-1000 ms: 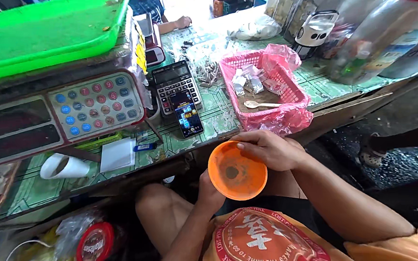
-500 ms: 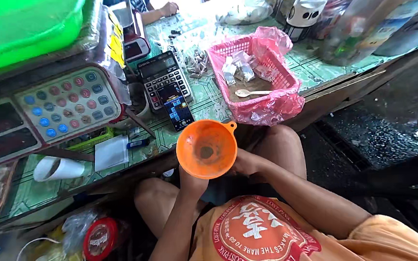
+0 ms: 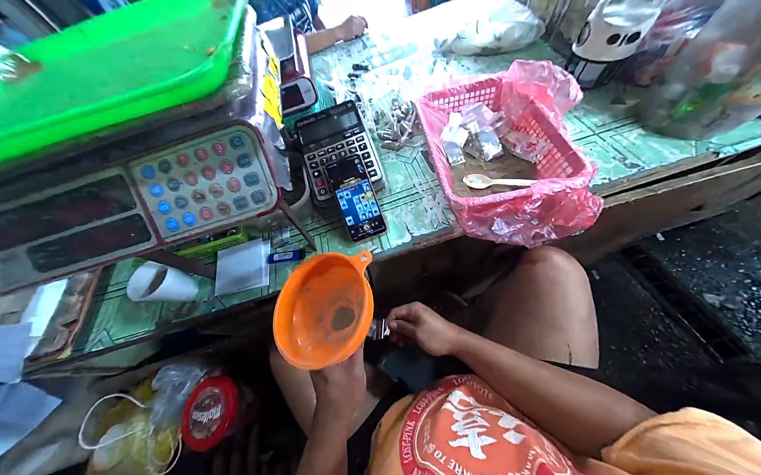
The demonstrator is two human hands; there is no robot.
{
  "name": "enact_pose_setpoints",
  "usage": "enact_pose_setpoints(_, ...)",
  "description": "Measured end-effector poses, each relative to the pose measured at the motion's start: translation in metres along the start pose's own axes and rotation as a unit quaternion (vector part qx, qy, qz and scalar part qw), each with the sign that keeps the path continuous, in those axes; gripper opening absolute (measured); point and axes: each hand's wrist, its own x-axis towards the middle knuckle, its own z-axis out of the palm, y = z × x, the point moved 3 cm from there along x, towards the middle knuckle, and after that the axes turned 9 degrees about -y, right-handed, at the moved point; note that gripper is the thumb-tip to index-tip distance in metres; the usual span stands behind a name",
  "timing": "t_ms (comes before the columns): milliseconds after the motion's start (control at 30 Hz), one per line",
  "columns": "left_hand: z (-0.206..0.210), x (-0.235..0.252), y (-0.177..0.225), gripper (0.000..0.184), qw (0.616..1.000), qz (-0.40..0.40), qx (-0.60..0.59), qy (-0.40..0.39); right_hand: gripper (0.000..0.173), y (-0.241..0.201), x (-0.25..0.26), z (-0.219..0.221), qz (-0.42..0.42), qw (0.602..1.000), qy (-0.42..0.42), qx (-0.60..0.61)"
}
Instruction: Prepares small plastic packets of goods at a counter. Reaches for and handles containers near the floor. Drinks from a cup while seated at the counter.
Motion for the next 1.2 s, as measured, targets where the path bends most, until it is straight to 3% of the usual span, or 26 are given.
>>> enact_pose_setpoints(133, -0.011, -0.003, -0.004, 0.042, 0.998, -0.009, -0.059, 0.021, 0.029, -0.003, 0.007, 0.010, 0.007, 1.000, -0.018, -0.013)
enact_pose_setpoints(800, -0.013, 0.000, -0.003, 0.039, 0.999, 0.000, -0.044, 0.027, 0.027, 0.008, 0.007, 0.006, -0.002, 1.000, 0.013, 0.005)
enact_pose_setpoints(933, -0.009, 0.022, 0.002, 0.036, 0.998, 0.005, -0.068, -0.017, 0.027, -0.004, 0.006, -0.003, -0.014, 0.999, 0.031, 0.012)
enact_pose_setpoints(1067, -0.004, 0.055, 0.023, 0.029, 0.992, 0.018, 0.004, -0.122, 0.026, -0.005, -0.005, -0.021, -0.007, 0.997, 0.063, 0.036)
enact_pose_setpoints(1200, 0.019, 0.076, 0.022, 0.026, 0.987, 0.022, -0.046, -0.154, 0.038, -0.017, -0.027, -0.050, 0.007, 0.992, 0.124, -0.002)
